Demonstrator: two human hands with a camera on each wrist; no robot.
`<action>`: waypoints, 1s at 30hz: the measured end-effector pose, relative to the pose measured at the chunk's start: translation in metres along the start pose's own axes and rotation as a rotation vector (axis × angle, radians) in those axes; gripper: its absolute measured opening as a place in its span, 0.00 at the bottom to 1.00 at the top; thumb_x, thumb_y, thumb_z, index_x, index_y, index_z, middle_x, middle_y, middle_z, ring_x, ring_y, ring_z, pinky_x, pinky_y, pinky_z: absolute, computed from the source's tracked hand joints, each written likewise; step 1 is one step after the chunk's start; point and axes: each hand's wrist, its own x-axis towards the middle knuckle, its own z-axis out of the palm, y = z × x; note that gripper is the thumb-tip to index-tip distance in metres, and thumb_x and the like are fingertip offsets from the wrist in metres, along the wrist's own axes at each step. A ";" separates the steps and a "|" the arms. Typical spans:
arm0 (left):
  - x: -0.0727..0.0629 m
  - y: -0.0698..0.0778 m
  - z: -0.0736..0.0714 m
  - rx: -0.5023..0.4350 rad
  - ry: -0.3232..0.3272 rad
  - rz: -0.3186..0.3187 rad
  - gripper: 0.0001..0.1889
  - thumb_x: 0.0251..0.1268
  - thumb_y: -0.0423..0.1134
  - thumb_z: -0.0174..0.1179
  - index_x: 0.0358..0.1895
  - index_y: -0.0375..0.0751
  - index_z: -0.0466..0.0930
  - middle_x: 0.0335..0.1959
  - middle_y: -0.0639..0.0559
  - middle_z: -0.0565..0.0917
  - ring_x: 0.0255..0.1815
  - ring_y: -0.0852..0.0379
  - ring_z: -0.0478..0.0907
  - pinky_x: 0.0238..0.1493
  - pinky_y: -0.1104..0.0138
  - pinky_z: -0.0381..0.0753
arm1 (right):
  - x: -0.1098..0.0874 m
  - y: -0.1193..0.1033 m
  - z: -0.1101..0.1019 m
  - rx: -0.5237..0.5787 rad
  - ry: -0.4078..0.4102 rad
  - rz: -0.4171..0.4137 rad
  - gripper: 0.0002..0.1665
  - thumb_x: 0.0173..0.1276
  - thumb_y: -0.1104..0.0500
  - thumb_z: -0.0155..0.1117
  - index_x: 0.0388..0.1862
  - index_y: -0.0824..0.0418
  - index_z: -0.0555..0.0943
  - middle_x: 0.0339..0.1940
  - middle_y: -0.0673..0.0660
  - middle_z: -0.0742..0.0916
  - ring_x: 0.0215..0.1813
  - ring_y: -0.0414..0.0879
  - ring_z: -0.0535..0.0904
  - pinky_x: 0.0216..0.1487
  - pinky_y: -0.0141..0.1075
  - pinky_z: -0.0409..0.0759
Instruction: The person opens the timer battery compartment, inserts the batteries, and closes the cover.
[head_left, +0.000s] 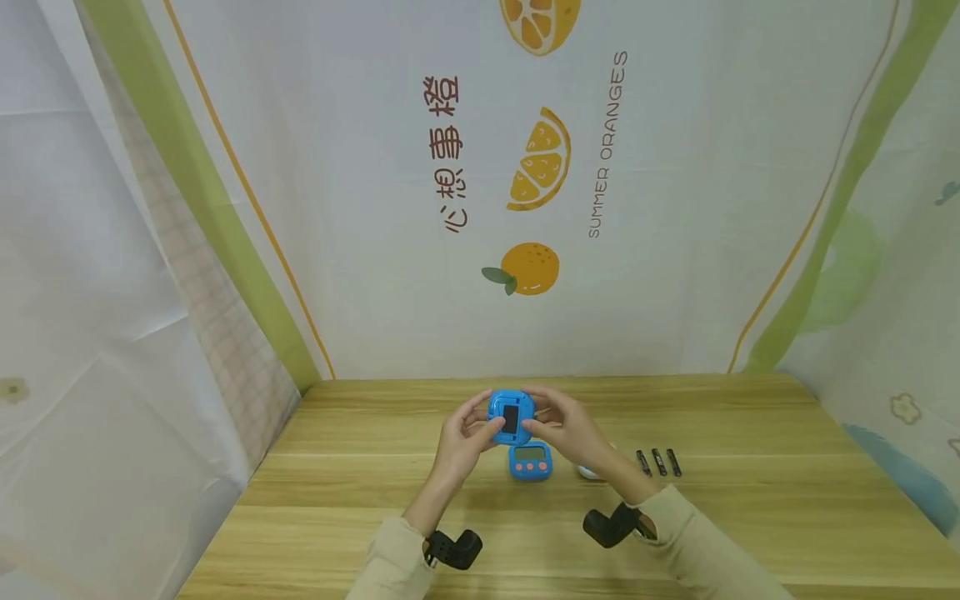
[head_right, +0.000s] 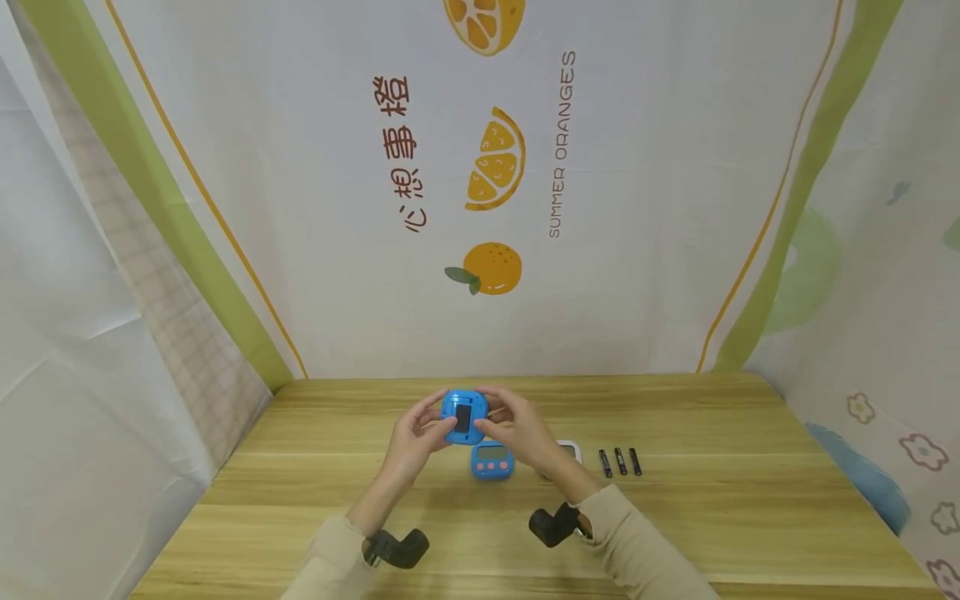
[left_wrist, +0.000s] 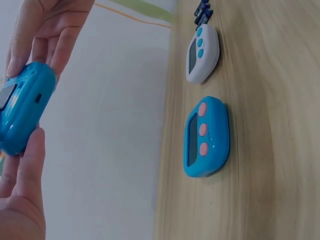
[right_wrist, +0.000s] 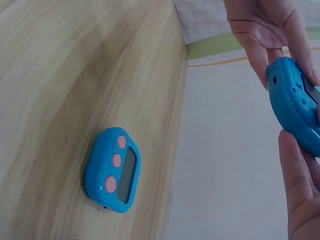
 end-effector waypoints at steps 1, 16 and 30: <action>-0.001 -0.001 -0.001 -0.001 -0.007 0.004 0.24 0.59 0.30 0.55 0.60 0.33 0.64 0.37 0.41 0.78 0.36 0.50 0.79 0.40 0.58 0.79 | -0.001 0.001 0.001 0.002 0.002 0.001 0.25 0.58 0.72 0.58 0.55 0.74 0.67 0.38 0.68 0.79 0.38 0.58 0.79 0.37 0.35 0.80; -0.002 -0.005 -0.003 0.034 0.002 0.009 0.23 0.58 0.29 0.57 0.58 0.34 0.67 0.35 0.40 0.78 0.34 0.44 0.79 0.39 0.55 0.79 | -0.003 0.003 0.011 -0.080 0.055 -0.012 0.23 0.57 0.70 0.61 0.52 0.72 0.69 0.34 0.65 0.80 0.33 0.54 0.79 0.33 0.33 0.80; -0.003 -0.009 -0.002 0.030 -0.005 0.004 0.23 0.58 0.29 0.56 0.59 0.32 0.66 0.34 0.41 0.78 0.35 0.40 0.78 0.38 0.58 0.79 | -0.002 0.016 0.010 -0.028 0.044 -0.098 0.22 0.55 0.73 0.61 0.50 0.75 0.70 0.33 0.65 0.79 0.33 0.55 0.78 0.35 0.35 0.80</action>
